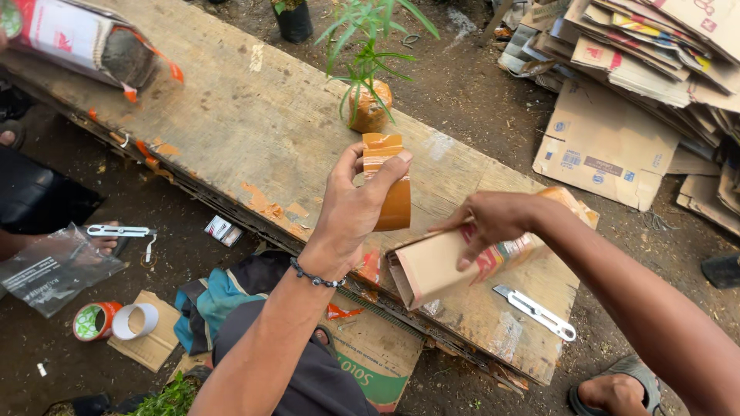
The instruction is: The person folds a flat cardboard sheet into a rectangular box on a wooden table. They use a utility knife to trim edges and then apply multiple strips of packing tape to seal the seams. The finished box is placed on the table.
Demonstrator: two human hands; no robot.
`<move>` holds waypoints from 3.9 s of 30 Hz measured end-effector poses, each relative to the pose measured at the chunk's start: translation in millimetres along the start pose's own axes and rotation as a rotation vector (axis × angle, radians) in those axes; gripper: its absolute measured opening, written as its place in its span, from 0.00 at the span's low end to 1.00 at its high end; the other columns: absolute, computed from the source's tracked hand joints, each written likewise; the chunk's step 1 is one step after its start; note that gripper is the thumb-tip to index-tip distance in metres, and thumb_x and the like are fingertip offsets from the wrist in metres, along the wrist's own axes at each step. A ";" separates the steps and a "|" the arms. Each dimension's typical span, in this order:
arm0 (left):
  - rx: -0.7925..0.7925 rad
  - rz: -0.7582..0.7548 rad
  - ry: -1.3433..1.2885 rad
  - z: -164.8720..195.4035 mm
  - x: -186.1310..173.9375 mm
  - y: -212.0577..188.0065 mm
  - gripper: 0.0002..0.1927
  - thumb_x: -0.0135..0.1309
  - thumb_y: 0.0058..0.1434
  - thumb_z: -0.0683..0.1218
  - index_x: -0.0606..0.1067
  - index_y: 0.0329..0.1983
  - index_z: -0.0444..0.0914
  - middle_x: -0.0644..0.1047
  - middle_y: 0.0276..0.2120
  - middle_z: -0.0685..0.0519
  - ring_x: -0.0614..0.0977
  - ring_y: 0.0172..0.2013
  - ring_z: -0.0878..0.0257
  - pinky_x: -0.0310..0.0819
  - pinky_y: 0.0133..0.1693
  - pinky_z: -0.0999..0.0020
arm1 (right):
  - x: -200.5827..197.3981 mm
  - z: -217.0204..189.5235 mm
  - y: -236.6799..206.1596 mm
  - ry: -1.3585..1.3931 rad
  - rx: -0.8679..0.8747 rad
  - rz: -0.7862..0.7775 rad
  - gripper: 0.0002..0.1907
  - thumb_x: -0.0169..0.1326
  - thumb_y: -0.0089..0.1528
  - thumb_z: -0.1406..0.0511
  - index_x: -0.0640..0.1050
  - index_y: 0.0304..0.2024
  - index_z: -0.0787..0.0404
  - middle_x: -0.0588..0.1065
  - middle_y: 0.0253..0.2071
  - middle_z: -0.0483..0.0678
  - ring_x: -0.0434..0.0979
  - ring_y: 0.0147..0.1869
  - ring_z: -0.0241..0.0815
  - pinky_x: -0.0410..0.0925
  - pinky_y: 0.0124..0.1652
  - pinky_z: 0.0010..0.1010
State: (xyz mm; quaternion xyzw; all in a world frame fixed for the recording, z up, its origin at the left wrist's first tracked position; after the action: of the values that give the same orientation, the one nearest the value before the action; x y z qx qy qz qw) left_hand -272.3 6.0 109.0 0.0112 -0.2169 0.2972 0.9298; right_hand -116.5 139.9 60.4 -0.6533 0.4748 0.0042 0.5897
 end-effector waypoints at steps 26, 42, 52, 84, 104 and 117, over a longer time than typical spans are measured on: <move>0.153 -0.152 -0.058 -31.1 74.8 -38.8 0.30 0.65 0.58 0.50 0.67 0.59 0.36 0.77 0.45 0.51 0.81 0.43 0.66 0.81 0.42 0.69 | 31.6 -49.5 -123.3 0.360 -0.468 1.194 0.21 0.56 0.66 0.65 0.72 0.60 0.67 0.79 0.54 0.54 0.81 0.55 0.45 0.73 0.56 0.37; 0.251 -0.336 0.198 -41.1 81.2 -72.5 0.32 0.66 0.60 0.51 0.69 0.62 0.33 0.75 0.53 0.50 0.80 0.52 0.65 0.81 0.51 0.68 | 102.9 -45.3 -114.3 0.773 -0.503 1.150 0.15 0.55 0.67 0.68 0.76 0.56 0.67 0.81 0.51 0.54 0.78 0.58 0.47 0.69 0.59 0.36; 0.020 -0.654 0.129 -89.5 117.3 -45.2 0.11 0.65 0.59 0.43 0.83 0.43 0.31 0.82 0.48 0.50 0.85 0.45 0.67 0.81 0.50 0.73 | 113.2 10.1 -195.2 0.120 -0.282 1.191 0.13 0.59 0.60 0.70 0.78 0.48 0.63 0.79 0.52 0.54 0.77 0.60 0.55 0.69 0.56 0.41; -0.389 0.124 0.179 -210.7 -35.9 -114.2 0.45 0.25 0.70 0.71 0.67 0.67 0.30 0.75 0.60 0.41 0.74 0.58 0.55 0.62 0.61 0.61 | 127.2 50.6 -149.0 -0.316 0.155 1.036 0.43 0.64 0.55 0.50 0.63 0.68 0.53 0.67 0.66 0.52 0.67 0.69 0.54 0.58 0.66 0.48; 0.033 -0.246 0.289 -99.0 36.3 -96.6 0.46 0.59 0.60 0.52 0.52 0.76 0.33 0.66 0.71 0.44 0.75 0.62 0.53 0.71 0.59 0.59 | 29.1 55.8 -148.7 -0.115 -0.017 0.826 0.44 0.72 0.42 0.62 0.69 0.60 0.53 0.73 0.59 0.52 0.72 0.65 0.53 0.66 0.61 0.41; 0.209 -0.126 0.460 -94.8 94.2 -77.2 0.27 0.61 0.59 0.50 0.76 0.59 0.34 0.83 0.46 0.40 0.85 0.50 0.50 0.77 0.51 0.60 | 41.4 68.5 -164.6 -0.083 0.016 0.908 0.40 0.68 0.48 0.61 0.68 0.62 0.52 0.72 0.62 0.52 0.72 0.66 0.57 0.66 0.61 0.44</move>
State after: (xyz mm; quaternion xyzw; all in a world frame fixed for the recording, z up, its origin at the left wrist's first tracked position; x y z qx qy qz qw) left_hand -123.0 8.2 70.1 0.0527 0.0332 0.2543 0.9651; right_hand 47.1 143.5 142.3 -0.3739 0.6890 0.2848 0.5516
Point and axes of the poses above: each hand's wrist, its own y-axis towards the middle knuckle, its own x-axis out of the palm, z = x × y, the point moved 6 cm from there along y, towards the middle knuckle
